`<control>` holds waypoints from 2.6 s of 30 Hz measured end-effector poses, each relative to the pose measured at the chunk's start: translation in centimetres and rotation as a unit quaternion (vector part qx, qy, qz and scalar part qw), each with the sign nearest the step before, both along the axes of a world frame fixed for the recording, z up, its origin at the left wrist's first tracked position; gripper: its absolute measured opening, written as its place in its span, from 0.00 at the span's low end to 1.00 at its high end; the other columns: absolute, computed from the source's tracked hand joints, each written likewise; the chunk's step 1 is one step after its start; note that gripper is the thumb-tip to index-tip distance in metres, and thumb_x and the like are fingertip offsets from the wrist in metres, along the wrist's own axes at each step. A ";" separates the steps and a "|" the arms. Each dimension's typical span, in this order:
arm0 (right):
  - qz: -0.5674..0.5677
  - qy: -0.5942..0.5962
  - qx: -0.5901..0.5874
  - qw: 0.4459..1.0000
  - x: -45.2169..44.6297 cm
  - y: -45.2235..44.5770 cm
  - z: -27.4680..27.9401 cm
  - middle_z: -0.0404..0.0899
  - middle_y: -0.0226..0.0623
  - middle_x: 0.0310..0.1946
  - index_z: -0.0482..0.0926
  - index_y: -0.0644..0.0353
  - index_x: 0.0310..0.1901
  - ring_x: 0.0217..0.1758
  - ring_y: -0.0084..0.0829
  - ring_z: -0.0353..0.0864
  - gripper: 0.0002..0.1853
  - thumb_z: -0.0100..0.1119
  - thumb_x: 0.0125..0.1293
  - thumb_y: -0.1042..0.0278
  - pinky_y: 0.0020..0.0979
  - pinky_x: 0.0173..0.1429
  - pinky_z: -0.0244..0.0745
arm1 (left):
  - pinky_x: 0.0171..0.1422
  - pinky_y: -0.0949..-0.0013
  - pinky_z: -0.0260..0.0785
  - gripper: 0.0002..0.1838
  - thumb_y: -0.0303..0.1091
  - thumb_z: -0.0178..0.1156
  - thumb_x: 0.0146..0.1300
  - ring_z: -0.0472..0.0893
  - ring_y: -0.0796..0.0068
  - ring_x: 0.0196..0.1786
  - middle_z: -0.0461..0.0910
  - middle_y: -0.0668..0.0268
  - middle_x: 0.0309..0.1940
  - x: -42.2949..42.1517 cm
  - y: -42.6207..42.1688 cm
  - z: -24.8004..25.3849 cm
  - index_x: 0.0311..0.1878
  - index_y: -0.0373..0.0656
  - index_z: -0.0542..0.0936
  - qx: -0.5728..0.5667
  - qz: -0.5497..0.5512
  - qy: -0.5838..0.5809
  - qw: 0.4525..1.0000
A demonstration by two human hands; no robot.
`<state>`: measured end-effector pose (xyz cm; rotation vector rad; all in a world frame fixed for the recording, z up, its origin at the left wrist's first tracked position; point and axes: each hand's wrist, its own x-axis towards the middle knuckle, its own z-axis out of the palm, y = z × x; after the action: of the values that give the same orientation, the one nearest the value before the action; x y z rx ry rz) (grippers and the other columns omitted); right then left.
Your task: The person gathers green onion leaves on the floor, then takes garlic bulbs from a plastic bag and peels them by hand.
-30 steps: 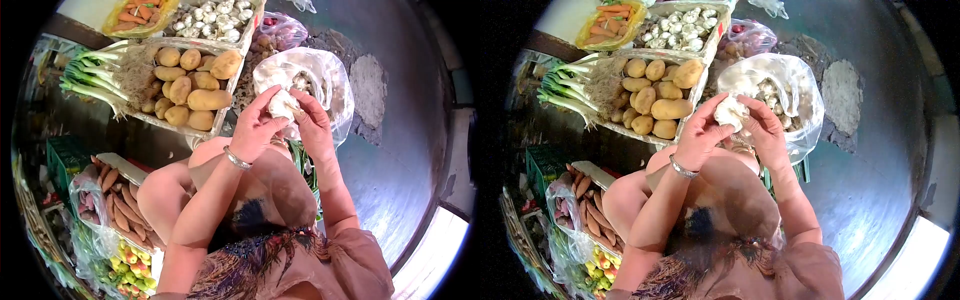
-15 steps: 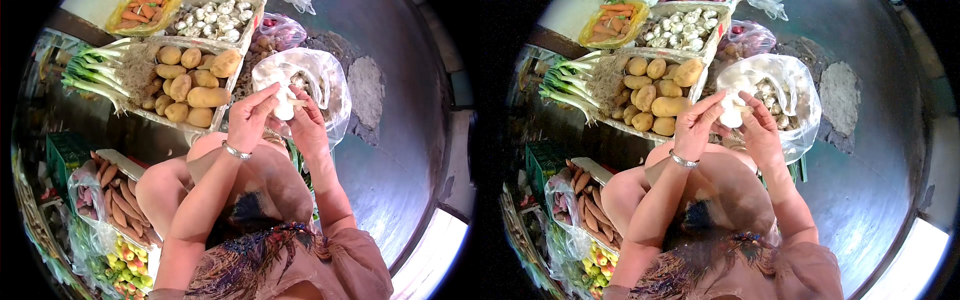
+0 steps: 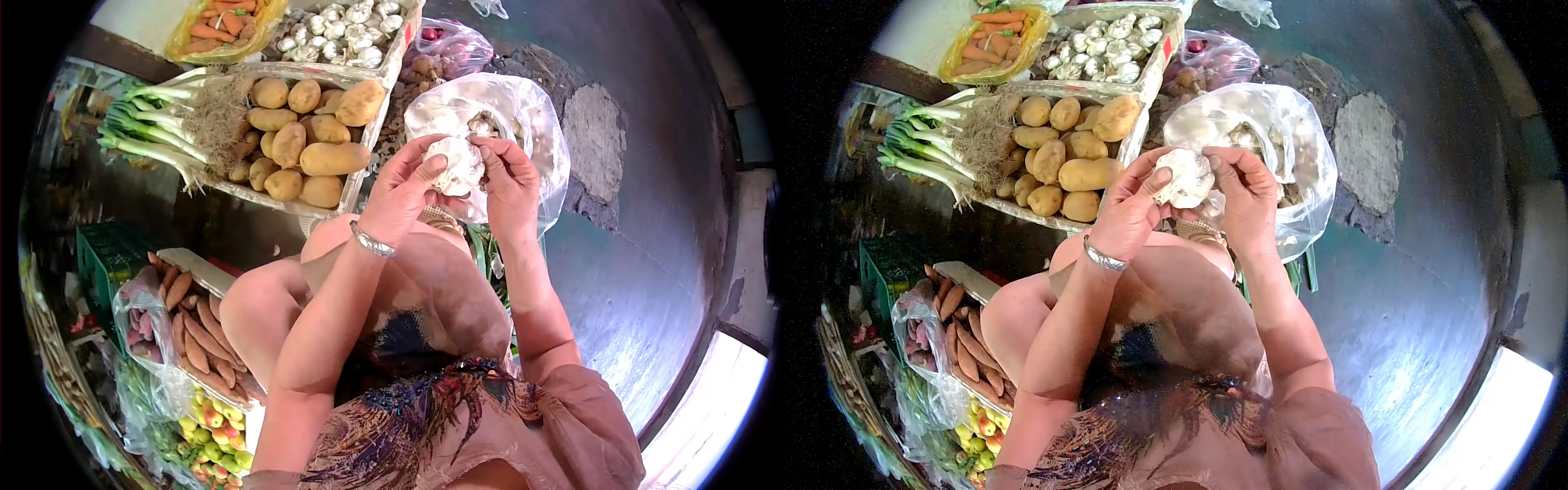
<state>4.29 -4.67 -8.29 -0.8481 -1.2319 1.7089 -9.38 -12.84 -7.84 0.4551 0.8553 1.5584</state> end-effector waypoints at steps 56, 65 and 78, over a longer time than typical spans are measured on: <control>0.154 -0.043 -0.078 0.984 -0.8 -0.5 1.9 0.79 0.31 0.31 0.77 0.66 0.41 0.29 0.20 0.80 0.05 0.59 0.65 0.78 0.20 0.34 0.75 | 0.40 0.69 0.74 0.09 0.32 0.55 0.67 0.81 0.75 0.41 0.81 0.62 0.42 -2.0 -0.7 -0.7 0.48 0.40 0.75 0.009 0.029 -0.060 0.998; 0.223 -0.101 -0.051 0.968 -0.3 0.2 2.1 0.76 0.26 0.27 0.79 0.64 0.40 0.27 0.16 0.74 0.06 0.63 0.63 0.74 0.20 0.31 0.70 | 0.46 0.76 0.69 0.07 0.30 0.58 0.64 0.78 0.80 0.40 0.80 0.68 0.39 -1.5 -0.8 -0.5 0.43 0.39 0.78 -0.042 0.055 0.091 0.993; 0.163 -0.137 0.186 0.959 -0.4 -0.4 0.9 0.77 0.30 0.46 0.77 0.61 0.55 0.42 0.18 0.75 0.18 0.64 0.66 0.68 0.20 0.45 0.72 | 0.38 0.77 0.70 0.18 0.37 0.51 0.73 0.75 0.83 0.38 0.79 0.70 0.43 -0.6 -0.1 0.2 0.60 0.36 0.74 -0.059 0.071 0.109 0.990</control>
<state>3.89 -5.11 -7.36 -0.6932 -1.9012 1.5616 -9.95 -12.97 -7.67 0.4943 1.1640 1.5957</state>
